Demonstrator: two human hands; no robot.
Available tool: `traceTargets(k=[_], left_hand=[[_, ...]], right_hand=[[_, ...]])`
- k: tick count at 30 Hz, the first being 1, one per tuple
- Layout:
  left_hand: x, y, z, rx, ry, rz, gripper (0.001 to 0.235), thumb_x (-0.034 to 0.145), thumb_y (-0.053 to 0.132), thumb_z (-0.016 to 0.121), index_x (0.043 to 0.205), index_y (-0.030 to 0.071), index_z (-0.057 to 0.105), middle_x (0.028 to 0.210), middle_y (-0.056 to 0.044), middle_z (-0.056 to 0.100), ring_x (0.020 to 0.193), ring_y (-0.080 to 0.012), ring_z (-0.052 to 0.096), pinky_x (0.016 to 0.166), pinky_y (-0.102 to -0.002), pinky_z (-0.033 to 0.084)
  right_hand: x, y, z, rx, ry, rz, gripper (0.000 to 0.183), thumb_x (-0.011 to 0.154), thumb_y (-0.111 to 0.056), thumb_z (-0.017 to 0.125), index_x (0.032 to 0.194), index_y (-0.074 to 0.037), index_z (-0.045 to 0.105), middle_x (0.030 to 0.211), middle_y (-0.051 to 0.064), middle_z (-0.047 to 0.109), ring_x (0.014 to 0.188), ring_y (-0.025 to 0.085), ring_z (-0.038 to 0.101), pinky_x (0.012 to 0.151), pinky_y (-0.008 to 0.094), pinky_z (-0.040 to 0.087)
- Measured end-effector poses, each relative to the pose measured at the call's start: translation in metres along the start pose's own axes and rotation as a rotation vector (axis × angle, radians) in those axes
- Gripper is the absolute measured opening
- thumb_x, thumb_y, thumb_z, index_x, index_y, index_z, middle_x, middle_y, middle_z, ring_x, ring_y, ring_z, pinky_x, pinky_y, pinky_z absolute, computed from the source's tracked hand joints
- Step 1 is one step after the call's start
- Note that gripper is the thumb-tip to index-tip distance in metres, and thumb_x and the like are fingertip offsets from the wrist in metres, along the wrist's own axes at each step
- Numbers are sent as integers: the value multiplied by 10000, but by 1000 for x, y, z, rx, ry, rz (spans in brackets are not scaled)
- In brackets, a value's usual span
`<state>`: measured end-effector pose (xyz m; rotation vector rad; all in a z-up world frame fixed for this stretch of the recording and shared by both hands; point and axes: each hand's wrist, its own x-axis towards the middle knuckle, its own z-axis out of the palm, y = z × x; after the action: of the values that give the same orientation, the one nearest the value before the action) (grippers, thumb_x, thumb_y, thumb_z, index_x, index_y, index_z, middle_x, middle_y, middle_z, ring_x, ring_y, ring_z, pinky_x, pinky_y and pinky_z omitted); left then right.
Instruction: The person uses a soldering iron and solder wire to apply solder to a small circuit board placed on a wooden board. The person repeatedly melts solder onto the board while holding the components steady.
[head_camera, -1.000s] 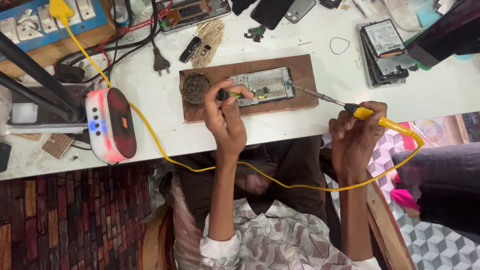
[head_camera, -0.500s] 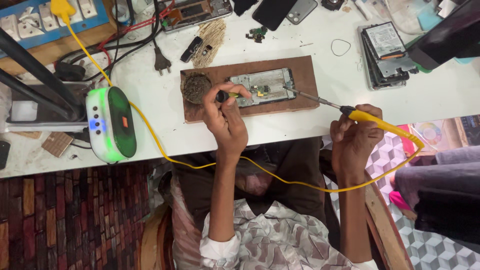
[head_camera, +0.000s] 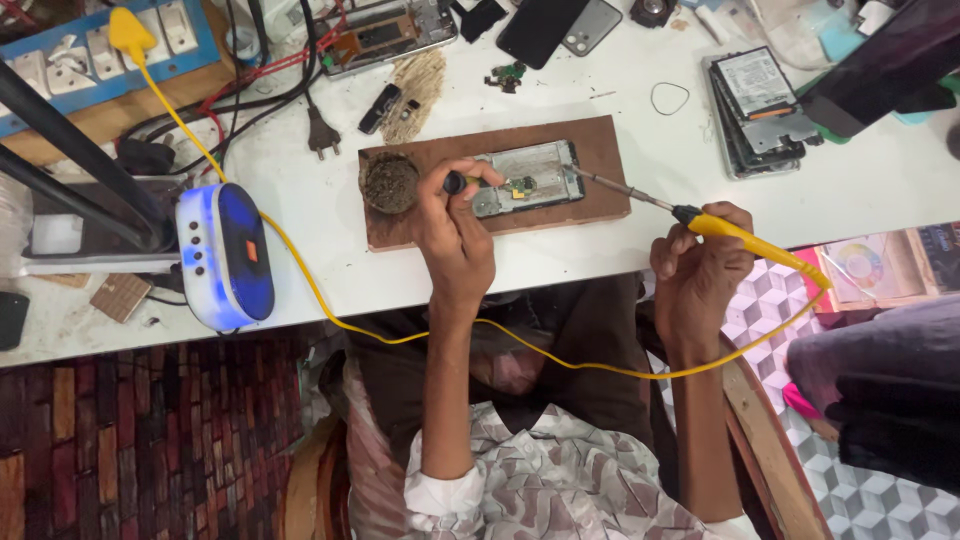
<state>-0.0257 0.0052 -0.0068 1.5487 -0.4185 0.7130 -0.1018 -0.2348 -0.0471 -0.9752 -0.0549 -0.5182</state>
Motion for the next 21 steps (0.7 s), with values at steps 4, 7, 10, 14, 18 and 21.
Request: traceTargets(k=[4,7,10,14,18,21], left_hand=[[-1,-1,1,29,36,88,164,1167,55,386,1303,24,473,994,-117,710,880,-152,678,811,-274,551],[-3,0,2,-34,13,34,188,1171,111,387,1311,13,466,983,-116,702,813,-135,630,794,-265,520],[0,1,6,-71,-16,-26,225,1176,158,377,1308,4,475,958,-107,695,758,-111,579,748,-254,488],[7,1,9,-19,-30,7,252,1181,200,385,1291,3,497,911,-82,685,710,-89,545,688,-244,456],[13,1,8,-35,-16,25,252,1188,212,392,1300,13,499,902,-72,683,739,-96,565,711,-264,476],[17,-2,5,-54,-63,1,244,1192,210,397,1303,23,508,874,-52,675,764,-95,602,709,-259,478]], right_hand=[[4,-1,-3,12,17,20,355,1110,-397,602,1268,-89,526,801,52,560,608,113,483,553,221,369],[8,-3,-3,21,1,-1,369,1108,-406,602,1254,-75,527,804,54,562,609,112,485,549,220,367],[15,-6,1,-21,-32,-61,373,1113,-409,608,1254,-76,519,809,53,557,610,110,475,550,220,359],[21,-5,13,-84,-37,-141,380,1131,-448,581,1237,-89,512,781,52,538,602,115,470,553,236,365],[29,6,24,-4,121,-137,446,1114,-518,542,1224,-87,510,750,39,502,571,109,453,533,231,355],[33,14,28,-16,190,-141,433,1101,-517,542,1232,-105,520,755,31,484,577,117,438,518,246,345]])
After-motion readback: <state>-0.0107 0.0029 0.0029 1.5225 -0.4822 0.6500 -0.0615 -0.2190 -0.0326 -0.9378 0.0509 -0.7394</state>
